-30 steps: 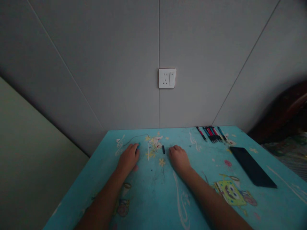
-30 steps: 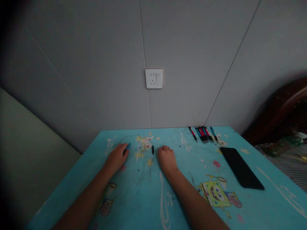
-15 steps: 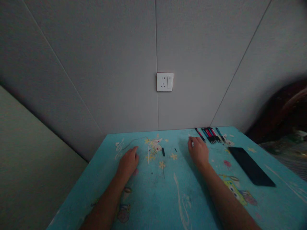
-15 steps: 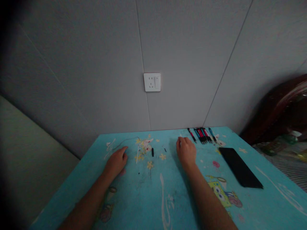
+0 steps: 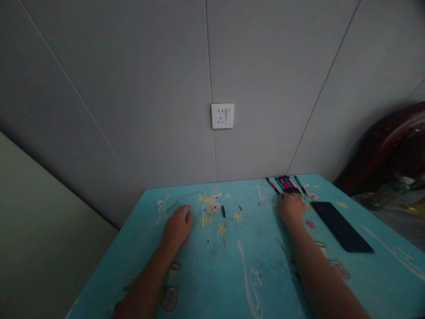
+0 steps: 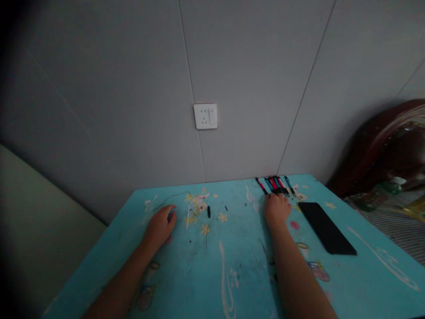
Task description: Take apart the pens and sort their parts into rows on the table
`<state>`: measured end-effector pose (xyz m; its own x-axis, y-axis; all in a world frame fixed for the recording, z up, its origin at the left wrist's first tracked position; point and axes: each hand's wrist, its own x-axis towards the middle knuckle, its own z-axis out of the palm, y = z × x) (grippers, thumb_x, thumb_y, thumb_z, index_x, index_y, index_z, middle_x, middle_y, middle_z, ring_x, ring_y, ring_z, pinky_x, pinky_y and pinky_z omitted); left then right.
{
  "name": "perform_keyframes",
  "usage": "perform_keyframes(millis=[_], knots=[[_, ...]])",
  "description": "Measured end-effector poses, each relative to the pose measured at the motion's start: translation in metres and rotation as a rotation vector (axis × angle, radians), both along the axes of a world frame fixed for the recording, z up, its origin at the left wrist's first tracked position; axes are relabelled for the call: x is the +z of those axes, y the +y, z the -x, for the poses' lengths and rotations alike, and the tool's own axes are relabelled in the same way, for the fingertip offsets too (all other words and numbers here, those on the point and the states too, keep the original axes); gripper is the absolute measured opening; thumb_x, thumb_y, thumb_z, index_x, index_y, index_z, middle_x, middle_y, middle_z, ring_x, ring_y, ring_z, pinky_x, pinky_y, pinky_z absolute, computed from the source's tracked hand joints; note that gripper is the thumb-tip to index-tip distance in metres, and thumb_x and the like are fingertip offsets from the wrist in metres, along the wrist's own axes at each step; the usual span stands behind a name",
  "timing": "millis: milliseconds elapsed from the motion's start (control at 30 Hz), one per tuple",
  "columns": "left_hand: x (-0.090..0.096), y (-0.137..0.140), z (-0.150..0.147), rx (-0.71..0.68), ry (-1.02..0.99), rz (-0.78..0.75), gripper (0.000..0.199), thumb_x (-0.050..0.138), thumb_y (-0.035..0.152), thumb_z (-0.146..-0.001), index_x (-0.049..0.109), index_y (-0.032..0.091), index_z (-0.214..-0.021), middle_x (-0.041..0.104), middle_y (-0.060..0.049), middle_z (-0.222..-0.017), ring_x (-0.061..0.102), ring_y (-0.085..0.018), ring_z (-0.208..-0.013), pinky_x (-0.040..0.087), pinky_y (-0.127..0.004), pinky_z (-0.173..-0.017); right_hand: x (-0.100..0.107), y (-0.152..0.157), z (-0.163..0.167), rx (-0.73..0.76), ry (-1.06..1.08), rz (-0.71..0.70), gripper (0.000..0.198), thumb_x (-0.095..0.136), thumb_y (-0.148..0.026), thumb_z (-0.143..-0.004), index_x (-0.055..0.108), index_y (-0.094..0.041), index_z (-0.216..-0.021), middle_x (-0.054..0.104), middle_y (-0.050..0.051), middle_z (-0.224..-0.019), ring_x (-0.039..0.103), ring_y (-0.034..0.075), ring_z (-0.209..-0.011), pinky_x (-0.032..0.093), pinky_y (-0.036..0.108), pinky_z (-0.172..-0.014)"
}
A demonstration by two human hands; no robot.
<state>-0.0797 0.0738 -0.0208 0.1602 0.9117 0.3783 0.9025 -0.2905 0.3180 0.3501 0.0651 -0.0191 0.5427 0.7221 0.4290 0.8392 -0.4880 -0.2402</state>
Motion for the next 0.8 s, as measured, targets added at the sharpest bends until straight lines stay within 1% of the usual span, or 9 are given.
perform_keyframes(millis=[133, 200, 300, 367, 433, 500, 600, 700, 800], knots=[[0.008, -0.007, -0.011, -0.149, -0.065, -0.101, 0.032, 0.040, 0.024, -0.095, 0.058, 0.019, -0.121, 0.062, -0.010, -0.107, 0.058, -0.023, -0.105, 0.046, -0.037, -0.097, 0.016, -0.003, -0.001, 0.009, 0.019, -0.079, 0.042, 0.036, -0.033, -0.097, 0.068, -0.008, -0.108, 0.065, 0.022, -0.105, 0.058, 0.032, -0.101, 0.040, 0.043, -0.086], [0.013, -0.013, -0.018, -0.203, -0.080, -0.181, 0.036, 0.042, 0.024, -0.095, 0.052, 0.022, -0.130, 0.058, -0.010, -0.115, 0.055, -0.024, -0.113, 0.044, -0.040, -0.101, 0.023, -0.011, 0.014, 0.131, 0.036, -0.149, 0.039, 0.036, -0.034, -0.098, 0.066, -0.011, -0.111, 0.066, 0.017, -0.107, 0.058, 0.028, -0.102, 0.040, 0.038, -0.091], [0.021, -0.024, -0.030, -0.282, -0.058, -0.308, 0.047, 0.049, 0.026, -0.094, 0.040, 0.025, -0.141, 0.048, -0.013, -0.134, 0.046, -0.026, -0.126, 0.040, -0.045, -0.107, 0.027, -0.030, 0.064, 0.632, 0.190, -0.261, 0.032, 0.042, -0.035, -0.099, 0.066, -0.015, -0.104, 0.067, 0.012, -0.099, 0.060, 0.023, -0.094, 0.043, 0.034, -0.090], [0.025, -0.031, -0.038, -0.355, -0.007, -0.364, 0.049, 0.054, 0.029, -0.093, 0.041, 0.025, -0.140, 0.043, -0.013, -0.141, 0.041, -0.030, -0.132, 0.037, -0.050, -0.108, 0.026, -0.047, 0.105, 0.884, 0.298, -0.212, 0.028, 0.043, -0.034, -0.099, 0.066, -0.019, -0.100, 0.067, 0.009, -0.094, 0.060, 0.021, -0.089, 0.045, 0.033, -0.085], [0.026, -0.038, -0.045, -0.427, 0.056, -0.358, 0.042, 0.056, 0.030, -0.092, 0.049, 0.026, -0.134, 0.050, -0.013, -0.135, 0.046, -0.031, -0.127, 0.039, -0.052, -0.106, 0.027, -0.060, 0.140, 1.070, 0.368, -0.131, 0.026, 0.042, -0.031, -0.100, 0.066, -0.021, -0.098, 0.066, 0.006, -0.090, 0.060, 0.020, -0.088, 0.045, 0.031, -0.083], [0.024, -0.043, -0.051, -0.470, 0.108, -0.302, 0.031, 0.052, 0.029, -0.094, 0.057, 0.024, -0.124, 0.062, -0.011, -0.115, 0.058, -0.028, -0.110, 0.048, -0.048, -0.096, 0.027, -0.068, 0.159, 1.105, 0.430, -0.110, 0.028, 0.040, -0.031, -0.101, 0.064, -0.020, -0.090, 0.064, 0.005, -0.085, 0.059, 0.018, -0.083, 0.046, 0.029, -0.078], [0.018, -0.048, -0.056, -0.514, 0.149, -0.190, 0.030, 0.045, 0.030, -0.098, 0.059, 0.022, -0.123, 0.066, -0.009, -0.093, 0.066, -0.021, -0.086, 0.055, -0.035, -0.077, 0.027, -0.071, 0.160, 1.077, 0.470, -0.084, 0.031, 0.040, -0.032, -0.101, 0.061, -0.019, -0.083, 0.062, 0.004, -0.079, 0.058, 0.017, -0.075, 0.045, 0.027, -0.071], [0.015, -0.050, -0.059, -0.551, 0.175, -0.126, 0.030, 0.042, 0.031, -0.099, 0.058, 0.024, -0.124, 0.068, -0.008, -0.091, 0.068, -0.019, -0.078, 0.056, -0.030, -0.068, 0.026, -0.068, 0.150, 1.102, 0.462, -0.060, 0.030, 0.040, -0.030, -0.101, 0.061, -0.019, -0.083, 0.061, 0.004, -0.080, 0.057, 0.017, -0.077, 0.045, 0.028, -0.073], [0.017, -0.052, -0.059, -0.568, 0.164, -0.065, 0.031, 0.039, 0.031, -0.100, 0.059, 0.024, -0.123, 0.070, -0.008, -0.093, 0.070, -0.020, -0.078, 0.057, -0.031, -0.070, 0.026, -0.067, 0.146, 1.137, 0.434, -0.053, 0.028, 0.041, -0.028, -0.101, 0.062, -0.019, -0.086, 0.062, 0.005, -0.084, 0.057, 0.018, -0.081, 0.045, 0.030, -0.078]])
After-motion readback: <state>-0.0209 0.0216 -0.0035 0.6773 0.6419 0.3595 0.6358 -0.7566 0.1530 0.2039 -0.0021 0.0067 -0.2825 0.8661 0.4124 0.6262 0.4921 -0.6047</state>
